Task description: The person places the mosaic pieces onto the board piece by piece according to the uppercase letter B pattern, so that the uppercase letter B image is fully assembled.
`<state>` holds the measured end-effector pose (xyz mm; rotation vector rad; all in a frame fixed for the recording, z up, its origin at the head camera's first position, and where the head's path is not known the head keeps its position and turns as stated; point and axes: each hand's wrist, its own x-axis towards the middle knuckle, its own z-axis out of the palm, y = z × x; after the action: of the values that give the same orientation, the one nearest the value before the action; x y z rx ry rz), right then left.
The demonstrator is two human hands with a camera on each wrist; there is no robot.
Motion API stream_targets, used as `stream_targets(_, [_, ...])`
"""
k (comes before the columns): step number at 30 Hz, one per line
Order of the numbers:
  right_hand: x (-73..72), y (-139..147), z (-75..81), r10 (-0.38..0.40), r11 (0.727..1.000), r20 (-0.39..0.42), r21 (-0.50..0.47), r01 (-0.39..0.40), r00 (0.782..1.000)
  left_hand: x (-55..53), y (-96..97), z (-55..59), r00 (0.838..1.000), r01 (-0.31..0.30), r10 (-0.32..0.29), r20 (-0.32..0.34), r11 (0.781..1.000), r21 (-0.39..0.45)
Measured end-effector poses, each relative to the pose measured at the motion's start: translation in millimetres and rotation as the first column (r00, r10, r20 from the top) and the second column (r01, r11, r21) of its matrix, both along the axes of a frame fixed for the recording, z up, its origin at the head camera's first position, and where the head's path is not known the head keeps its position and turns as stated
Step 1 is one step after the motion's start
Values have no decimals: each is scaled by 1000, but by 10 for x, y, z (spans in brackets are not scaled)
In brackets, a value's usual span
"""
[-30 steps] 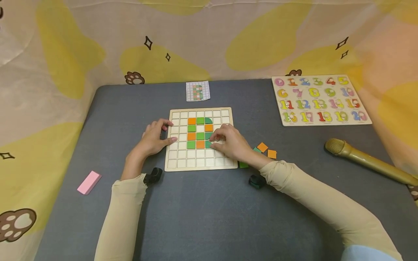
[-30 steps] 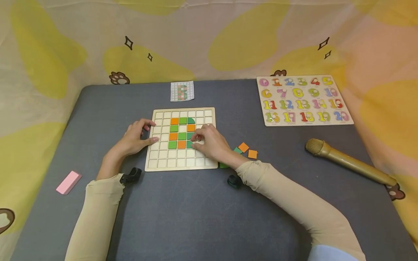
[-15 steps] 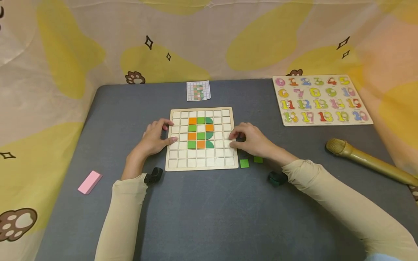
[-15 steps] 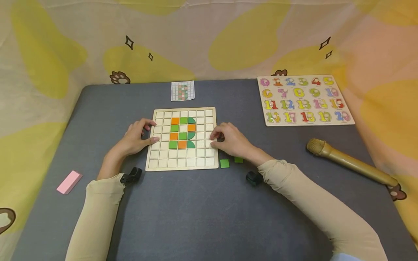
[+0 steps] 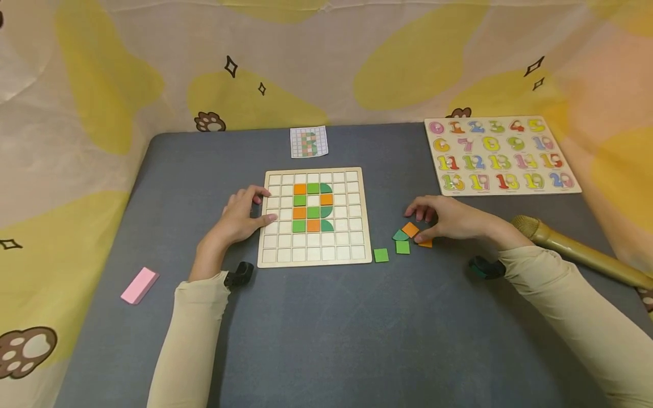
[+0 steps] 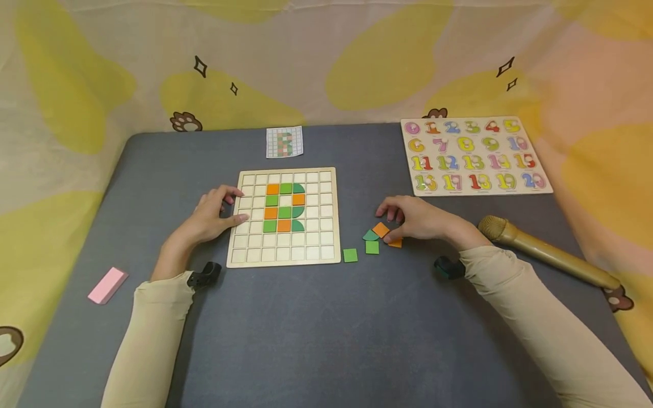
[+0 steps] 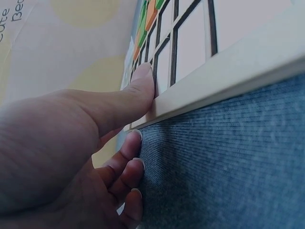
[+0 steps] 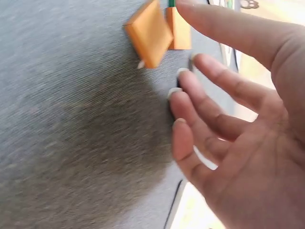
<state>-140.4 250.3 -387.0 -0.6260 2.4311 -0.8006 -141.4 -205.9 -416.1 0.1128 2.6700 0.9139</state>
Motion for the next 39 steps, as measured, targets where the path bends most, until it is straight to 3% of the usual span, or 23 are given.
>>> stream_targets(16, [-35, -224, -231, -92, 993, -196, -90, 75, 976, 8, -12, 2, 1000, -7, 7, -4, 1000, -5])
stream_targets(24, [-56, -512, -268, -137, 984, -209, -144, 108, 968, 4, -7, -4, 1000, 0, 0, -2, 1000, -5])
stream_targets(31, [-9, -825, -232, -232, 959, -238, -219, 181, 943, 0, -1, -3, 1000, -2, 2, -3, 1000, -2])
stream_targets(39, [131, -1318, -257, -251, 914, -172, -367, 175, 953, 1, -13, -11, 1000, -2, 2, -4, 1000, 0])
